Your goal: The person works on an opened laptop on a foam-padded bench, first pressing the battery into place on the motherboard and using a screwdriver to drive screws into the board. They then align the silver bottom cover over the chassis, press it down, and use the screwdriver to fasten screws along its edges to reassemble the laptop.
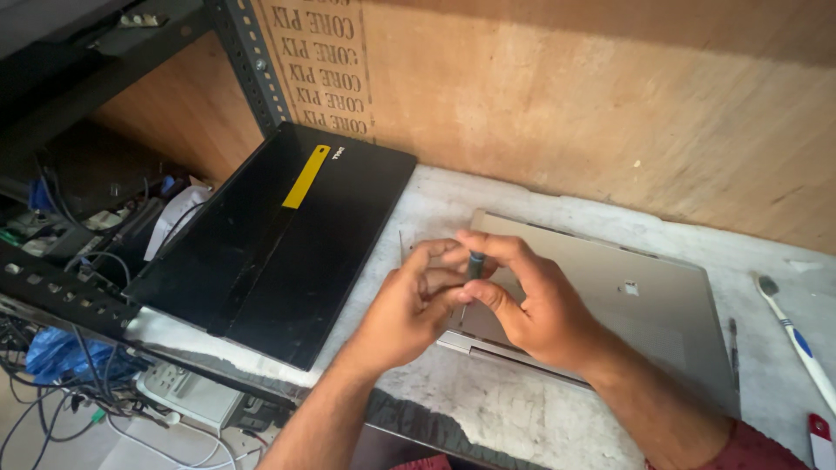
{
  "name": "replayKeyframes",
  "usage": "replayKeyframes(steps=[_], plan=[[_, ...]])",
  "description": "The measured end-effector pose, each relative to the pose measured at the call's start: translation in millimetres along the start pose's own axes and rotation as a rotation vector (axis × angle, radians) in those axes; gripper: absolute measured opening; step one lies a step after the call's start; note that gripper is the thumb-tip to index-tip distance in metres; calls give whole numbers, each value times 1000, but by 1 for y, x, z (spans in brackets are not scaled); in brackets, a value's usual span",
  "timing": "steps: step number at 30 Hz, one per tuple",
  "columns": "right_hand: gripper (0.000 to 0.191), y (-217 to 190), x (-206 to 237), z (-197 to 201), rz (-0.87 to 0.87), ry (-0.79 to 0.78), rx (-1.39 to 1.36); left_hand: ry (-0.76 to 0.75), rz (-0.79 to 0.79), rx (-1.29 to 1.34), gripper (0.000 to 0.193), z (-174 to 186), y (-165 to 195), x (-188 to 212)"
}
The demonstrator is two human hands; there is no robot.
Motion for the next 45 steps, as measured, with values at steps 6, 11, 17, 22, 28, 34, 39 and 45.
replayKeyframes(steps=[6, 11, 17, 22, 28, 34, 39, 45], plan=[[62, 6, -1, -3, -127, 227, 167, -26, -116, -247, 40, -4, 10, 2], [47, 9, -2, 5, -103, -47, -228, 84, 8, -310, 40, 0, 5, -2], [52, 10, -2, 2, -122, 92, 0, -23, -82, -257, 34, 2, 2, 0], [56, 2, -2, -4, -65, 138, 114, -80, -113, -307, 48, -3, 9, 2], [46, 2, 0, -2, -132, -96, -161, 67, -29, -357, 51, 1, 2, -4], [62, 13, 3, -13, -139, 166, 60, -46, -56, -184, 36, 2, 0, -1], [63, 12, 0, -6, -57, -5, -65, -57, -9, -411, 45, 6, 8, 0], [61, 16, 4, -15, -22, 17, -82, -114, -188, -859, 51, 15, 14, -3]])
Point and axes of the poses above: each hand's wrist, its own x-axis away from the middle knuckle, its own z-axis out of the back of the hand, y = z × x, the point moved 2 cm from there along -x, towards the middle knuckle, and after that the axes turned 9 degrees about -z, right-handed, at the moved point
